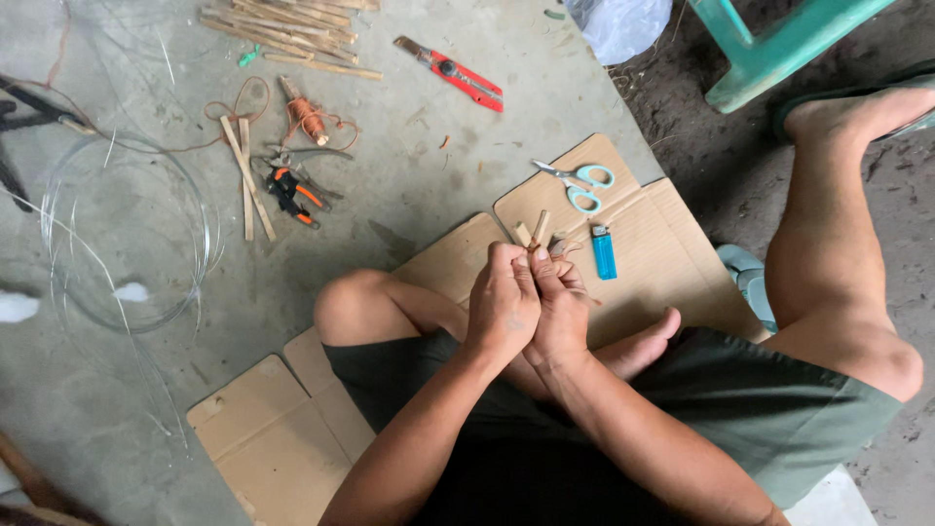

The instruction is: The person assembles a small wooden structure by tying thin wooden sticks together with orange string. They use scissors to cut the string and a lighter to seal the ends, repeating the process to secure multiple joints.

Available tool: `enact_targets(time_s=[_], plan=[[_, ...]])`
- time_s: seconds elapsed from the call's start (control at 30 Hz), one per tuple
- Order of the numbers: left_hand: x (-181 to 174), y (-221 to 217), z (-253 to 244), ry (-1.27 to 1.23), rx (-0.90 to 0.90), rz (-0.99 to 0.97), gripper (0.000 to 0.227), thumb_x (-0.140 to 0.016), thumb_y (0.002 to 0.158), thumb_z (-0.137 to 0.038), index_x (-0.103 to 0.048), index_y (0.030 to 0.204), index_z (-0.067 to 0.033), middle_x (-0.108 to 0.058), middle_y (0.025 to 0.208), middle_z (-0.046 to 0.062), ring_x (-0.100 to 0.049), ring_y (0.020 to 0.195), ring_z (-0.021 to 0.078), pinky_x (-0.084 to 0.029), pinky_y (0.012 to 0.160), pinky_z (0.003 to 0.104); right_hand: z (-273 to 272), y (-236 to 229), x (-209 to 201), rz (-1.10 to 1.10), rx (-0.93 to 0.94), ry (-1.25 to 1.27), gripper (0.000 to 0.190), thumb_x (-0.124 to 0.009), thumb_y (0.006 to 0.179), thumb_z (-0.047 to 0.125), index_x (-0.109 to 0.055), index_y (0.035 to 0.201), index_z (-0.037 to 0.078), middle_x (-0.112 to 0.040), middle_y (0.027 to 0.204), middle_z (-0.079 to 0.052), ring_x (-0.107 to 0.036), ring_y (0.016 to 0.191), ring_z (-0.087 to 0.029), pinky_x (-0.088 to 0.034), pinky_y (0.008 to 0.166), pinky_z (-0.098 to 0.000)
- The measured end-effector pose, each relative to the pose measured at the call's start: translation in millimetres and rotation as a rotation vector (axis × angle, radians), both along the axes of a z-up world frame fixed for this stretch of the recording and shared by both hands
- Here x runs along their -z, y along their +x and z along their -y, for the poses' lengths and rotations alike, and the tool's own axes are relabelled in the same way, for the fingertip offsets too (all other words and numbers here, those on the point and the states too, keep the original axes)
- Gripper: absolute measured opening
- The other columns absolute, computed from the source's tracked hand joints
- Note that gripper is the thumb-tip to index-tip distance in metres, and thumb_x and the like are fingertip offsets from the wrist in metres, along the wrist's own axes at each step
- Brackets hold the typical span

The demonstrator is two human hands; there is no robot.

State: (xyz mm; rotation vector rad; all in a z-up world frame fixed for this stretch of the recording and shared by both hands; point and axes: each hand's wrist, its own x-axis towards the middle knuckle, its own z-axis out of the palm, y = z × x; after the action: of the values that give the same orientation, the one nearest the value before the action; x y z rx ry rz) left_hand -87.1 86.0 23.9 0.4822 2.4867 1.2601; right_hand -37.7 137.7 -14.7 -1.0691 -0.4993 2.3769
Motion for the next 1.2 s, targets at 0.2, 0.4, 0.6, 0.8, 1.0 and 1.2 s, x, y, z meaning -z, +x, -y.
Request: enact_targets(time_s=[0.2, 0.4, 0.6, 0.8, 1.0, 1.2], plan=[[-7.3, -23.7, 8.0, -0.112, 0.165, -0.106, 0.014, -0.052, 0.100, -0.015, -0.051, 0.110, -0.0054, -0.070, 0.096, 0.022, -0.067, 0.085, 0.0458, -0.052, 0.070, 0.055, -18.9, 8.7, -3.7, 0.152, -0.226, 0.182, 0.015, -0.065, 0.102, 0.012, -0.066, 0.088, 0.005, -0.064, 0.080, -0.004, -0.053, 0.068, -0.010, -0.044, 0.063, -0.0239], [-29.3, -49.2, 25.6, -0.275, 0.421, -0.050, 0.014, -0.055, 0.096, -0.013, -0.051, 0.107, -0.0045, -0.071, 0.094, 0.021, -0.068, 0.082, 0.0450, -0.052, 0.070, 0.056, -55.0, 25.2, -29.7, 0.259, -0.709, 0.713, 0.015, -0.067, 0.096, 0.013, -0.070, 0.091, -0.001, -0.062, 0.086, -0.002, -0.063, 0.072, -0.010, -0.050, 0.068, -0.0260], [-53.7, -62.7, 23.4, -0.323, 0.676, -0.058, 0.013, -0.054, 0.096, -0.013, -0.052, 0.104, -0.0028, -0.071, 0.092, 0.022, -0.068, 0.082, 0.0444, -0.052, 0.069, 0.055, -87.3, 38.0, -79.2, 0.199, -0.855, 1.333, 0.004, -0.071, 0.091, 0.006, -0.074, 0.089, 0.005, -0.061, 0.092, -0.010, -0.063, 0.084, -0.023, -0.053, 0.072, -0.0324], [-81.8, -58.1, 12.0, -0.447, 0.917, 0.035, 0.014, -0.054, 0.095, -0.013, -0.051, 0.105, -0.0028, -0.070, 0.086, 0.022, -0.068, 0.080, 0.0443, -0.051, 0.069, 0.055, -119.9, 37.7, -110.6, 0.217, -1.007, 1.310, 0.004, -0.069, 0.090, 0.008, -0.071, 0.093, 0.005, -0.070, 0.079, -0.008, -0.068, 0.073, -0.021, -0.053, 0.068, -0.0341], [-103.3, -49.8, -1.8, -0.289, 1.040, 0.062, 0.018, -0.054, 0.092, -0.010, -0.056, 0.109, -0.0043, -0.072, 0.089, 0.019, -0.069, 0.081, 0.0427, -0.051, 0.066, 0.054, -145.0, 31.6, -118.2, -0.058, -0.976, 1.585, 0.005, -0.070, 0.088, 0.005, -0.070, 0.093, 0.005, -0.070, 0.083, -0.007, -0.067, 0.079, -0.021, -0.050, 0.076, -0.0351], [-121.1, -46.7, -13.2, -0.315, 1.069, 0.132, 0.013, -0.054, 0.095, -0.012, -0.058, 0.106, -0.0069, -0.073, 0.086, 0.017, -0.070, 0.080, 0.0397, -0.051, 0.069, 0.051, -156.5, 27.8, -87.4, -0.021, -1.062, 1.089, 0.005, -0.069, 0.094, 0.006, -0.071, 0.092, 0.002, -0.069, 0.082, -0.002, -0.062, 0.078, -0.010, -0.051, 0.071, -0.0274]])
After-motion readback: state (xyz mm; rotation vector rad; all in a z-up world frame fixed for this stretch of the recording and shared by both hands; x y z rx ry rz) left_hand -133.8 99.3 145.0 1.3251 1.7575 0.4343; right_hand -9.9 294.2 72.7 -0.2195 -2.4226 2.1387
